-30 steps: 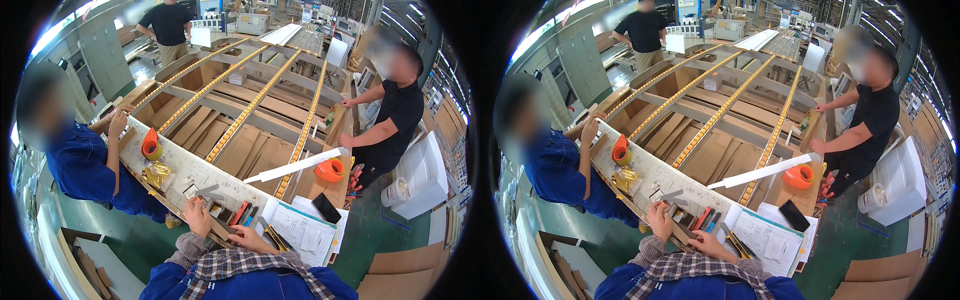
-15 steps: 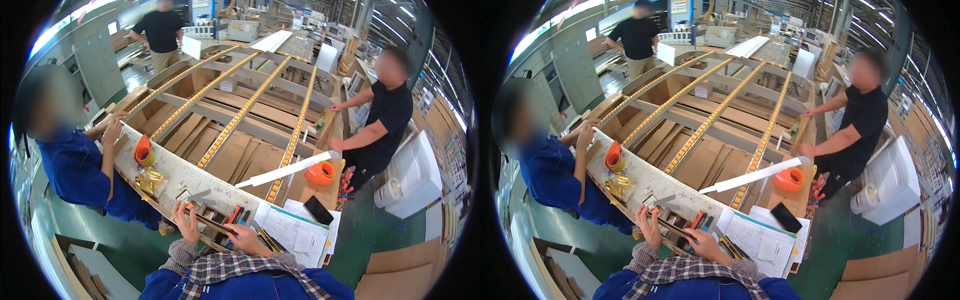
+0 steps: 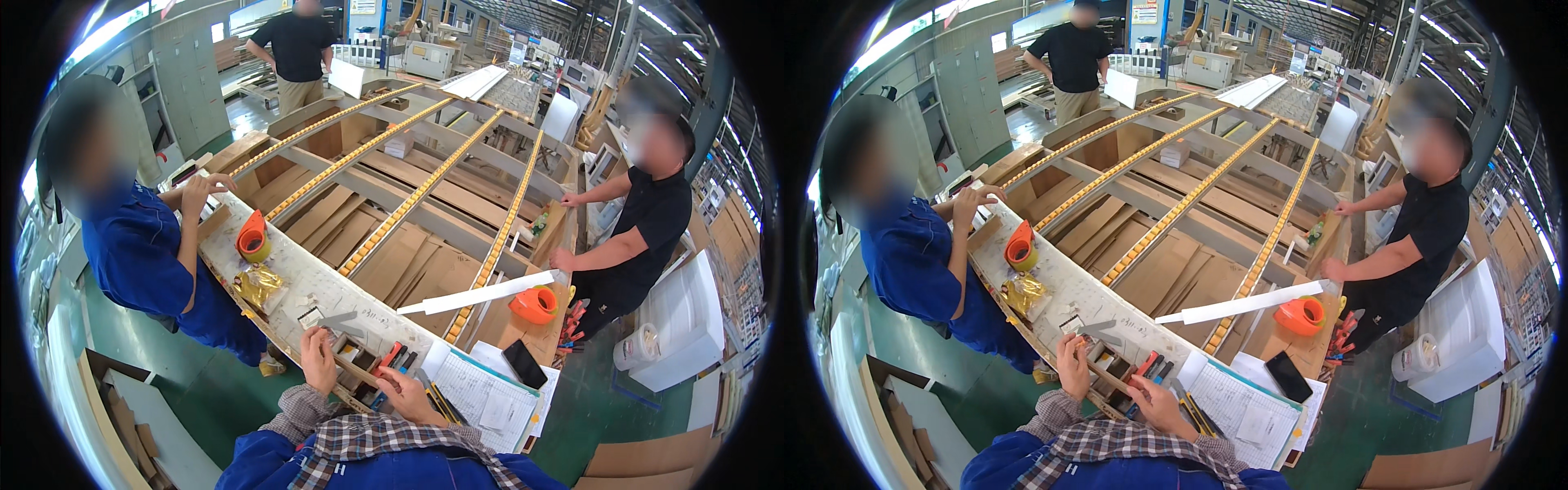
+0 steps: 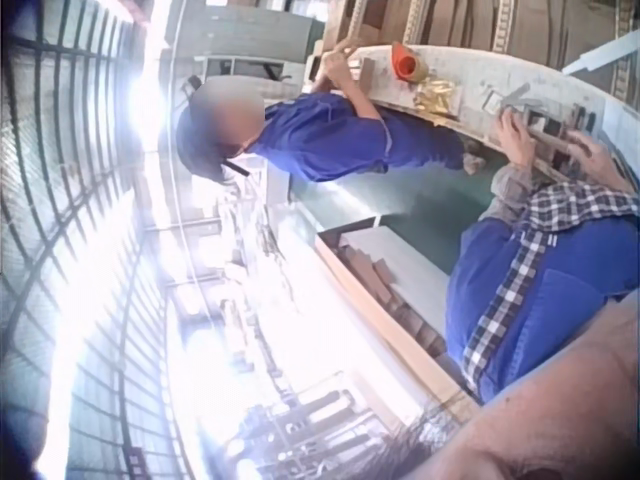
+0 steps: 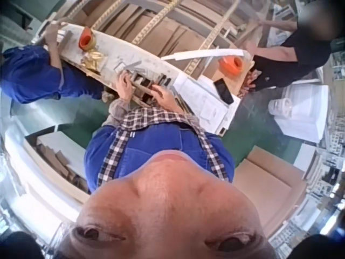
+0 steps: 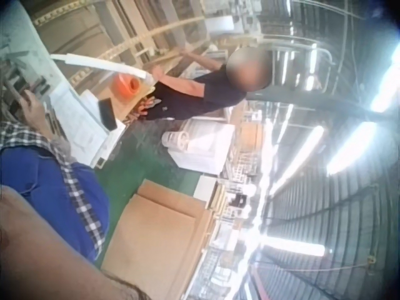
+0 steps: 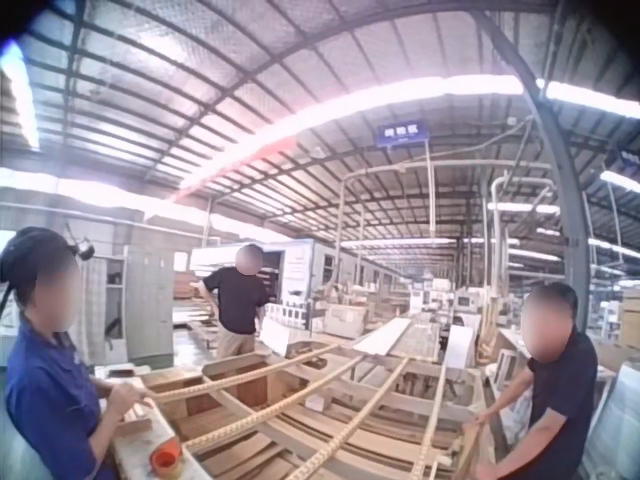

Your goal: The person handles small wooden pieces and a utility knife at a workbench in a factory setting. They appear to be preparing or assembling components of a wooden frame while coworkers work nearby.

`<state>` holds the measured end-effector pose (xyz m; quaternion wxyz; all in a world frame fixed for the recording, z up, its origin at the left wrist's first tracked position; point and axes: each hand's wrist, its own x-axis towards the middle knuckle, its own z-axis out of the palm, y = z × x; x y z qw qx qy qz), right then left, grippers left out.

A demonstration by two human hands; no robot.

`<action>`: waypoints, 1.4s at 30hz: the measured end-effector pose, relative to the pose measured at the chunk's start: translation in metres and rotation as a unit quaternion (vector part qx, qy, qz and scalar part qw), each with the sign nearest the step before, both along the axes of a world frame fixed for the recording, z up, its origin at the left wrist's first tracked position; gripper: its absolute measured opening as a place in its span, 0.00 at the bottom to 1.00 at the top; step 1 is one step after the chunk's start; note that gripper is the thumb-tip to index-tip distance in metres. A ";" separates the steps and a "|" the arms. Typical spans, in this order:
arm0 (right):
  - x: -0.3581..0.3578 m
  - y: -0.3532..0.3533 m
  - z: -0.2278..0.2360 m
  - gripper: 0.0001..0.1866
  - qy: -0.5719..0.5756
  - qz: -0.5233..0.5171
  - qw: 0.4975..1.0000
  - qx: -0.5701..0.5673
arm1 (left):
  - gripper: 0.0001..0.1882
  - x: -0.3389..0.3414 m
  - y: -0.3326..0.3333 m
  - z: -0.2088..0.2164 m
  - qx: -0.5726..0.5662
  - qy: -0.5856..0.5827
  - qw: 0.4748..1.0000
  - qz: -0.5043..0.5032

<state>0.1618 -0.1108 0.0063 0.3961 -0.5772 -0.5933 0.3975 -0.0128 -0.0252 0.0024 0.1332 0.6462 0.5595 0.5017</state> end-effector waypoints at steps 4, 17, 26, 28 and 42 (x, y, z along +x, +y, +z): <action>0.003 0.000 0.005 0.20 0.042 0.049 0.992 -0.106 | 0.06 -0.006 0.000 -0.007 -0.005 0.015 0.999 -0.038; -0.004 0.002 0.006 0.21 0.194 0.093 0.942 -0.256 | 0.06 -0.007 0.002 -0.011 -0.012 0.001 0.999 -0.043; 0.004 0.006 -0.009 0.20 0.204 0.087 0.943 -0.248 | 0.06 -0.005 0.000 -0.007 -0.021 -0.032 0.998 -0.048; 0.003 0.005 -0.010 0.21 0.213 0.087 0.940 -0.254 | 0.06 -0.004 -0.001 -0.005 -0.038 -0.065 0.996 -0.041; 0.005 0.009 -0.005 0.20 0.202 0.114 0.901 -0.366 | 0.08 -0.003 -0.001 0.000 -0.026 0.000 0.999 -0.031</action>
